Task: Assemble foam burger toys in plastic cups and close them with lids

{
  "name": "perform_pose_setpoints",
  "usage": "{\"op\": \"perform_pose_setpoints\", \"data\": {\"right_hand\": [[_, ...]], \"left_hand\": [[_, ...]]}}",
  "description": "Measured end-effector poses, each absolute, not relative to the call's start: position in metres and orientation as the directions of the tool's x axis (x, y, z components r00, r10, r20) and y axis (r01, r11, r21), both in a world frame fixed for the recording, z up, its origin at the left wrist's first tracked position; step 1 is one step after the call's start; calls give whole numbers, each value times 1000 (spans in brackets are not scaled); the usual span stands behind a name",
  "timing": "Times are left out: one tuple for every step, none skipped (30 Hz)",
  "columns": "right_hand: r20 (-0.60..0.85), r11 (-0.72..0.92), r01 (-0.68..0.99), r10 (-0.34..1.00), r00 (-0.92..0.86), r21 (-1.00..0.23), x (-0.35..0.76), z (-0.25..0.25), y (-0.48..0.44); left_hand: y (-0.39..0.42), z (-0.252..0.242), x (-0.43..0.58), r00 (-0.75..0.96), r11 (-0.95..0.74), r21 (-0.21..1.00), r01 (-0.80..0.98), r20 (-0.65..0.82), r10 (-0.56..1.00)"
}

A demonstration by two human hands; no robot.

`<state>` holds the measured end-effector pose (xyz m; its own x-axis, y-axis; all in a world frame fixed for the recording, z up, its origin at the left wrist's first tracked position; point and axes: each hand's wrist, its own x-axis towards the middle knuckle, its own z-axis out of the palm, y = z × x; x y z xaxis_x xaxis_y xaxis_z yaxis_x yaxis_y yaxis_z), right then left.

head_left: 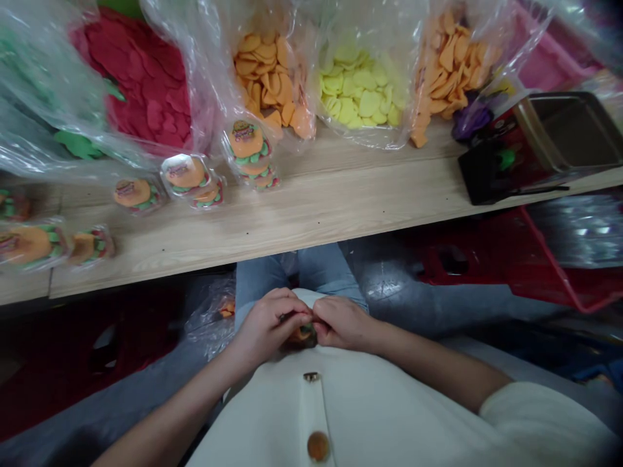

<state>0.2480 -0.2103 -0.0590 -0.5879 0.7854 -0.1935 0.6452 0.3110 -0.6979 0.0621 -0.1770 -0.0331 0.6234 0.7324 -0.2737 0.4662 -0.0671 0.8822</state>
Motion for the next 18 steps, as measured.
{"op": "perform_pose_setpoints", "data": {"right_hand": [[-190, 311, 638, 784, -591, -705, 248, -60, -210], [-190, 305, 629, 782, -594, -715, 248, -60, -210], [-193, 294, 623, 781, -594, -725, 248, -60, -210], [-202, 276, 618, 782, -590, -736, 249, -60, -208], [-211, 251, 613, 787, -580, -749, 250, -59, -207], [-221, 220, 607, 794, -566, -763, 251, -58, -204], [-233, 184, 598, 802, -551, -780, 252, -57, -202], [-246, 147, 584, 806, -538, -798, 254, -55, -199], [-256, 114, 568, 808, -530, -815, 255, -53, -196], [-262, 91, 550, 806, -530, -830, 256, -51, -194], [-260, 83, 531, 802, -538, -843, 257, -49, -193], [-251, 86, 513, 795, -552, -854, 257, -48, -192], [-237, 97, 495, 788, -569, -864, 257, -47, -192], [-225, 108, 479, 778, -586, -871, 257, -47, -192], [-220, 115, 470, 771, -598, -875, 255, -48, -193], [-219, 117, 468, 768, -602, -876, 254, -49, -194], [-221, 120, 472, 766, -603, -873, 252, -51, -196], [-221, 127, 481, 768, -601, -868, 249, -54, -198]], "left_hand": [[-177, -33, 62, 623, -62, 881, 469, -280, 730], [-177, -33, 63, 621, -58, 880, 471, -285, 730], [-177, -34, 64, 619, -51, 880, 473, -290, 730], [-176, -35, 64, 614, -43, 879, 475, -296, 732], [-175, -37, 65, 604, -34, 879, 476, -299, 738], [-173, -38, 65, 590, -23, 879, 476, -300, 749], [-172, -40, 64, 578, -14, 881, 474, -299, 759], [-170, -41, 64, 570, -11, 882, 471, -294, 767], [-167, -41, 62, 562, -20, 882, 471, -283, 777], [-166, -41, 61, 561, -39, 882, 470, -265, 784], [-164, -40, 59, 568, -63, 882, 467, -244, 786], [-163, -38, 57, 580, -88, 883, 462, -226, 782], [-162, -36, 56, 595, -106, 883, 458, -215, 775], [-161, -34, 54, 609, -115, 883, 454, -214, 763], [-161, -33, 53, 620, -116, 883, 455, -220, 753], [-162, -32, 52, 626, -113, 880, 462, -233, 744], [-162, -31, 52, 626, -113, 874, 472, -243, 741], [-164, -31, 52, 623, -117, 868, 482, -246, 742]]}}
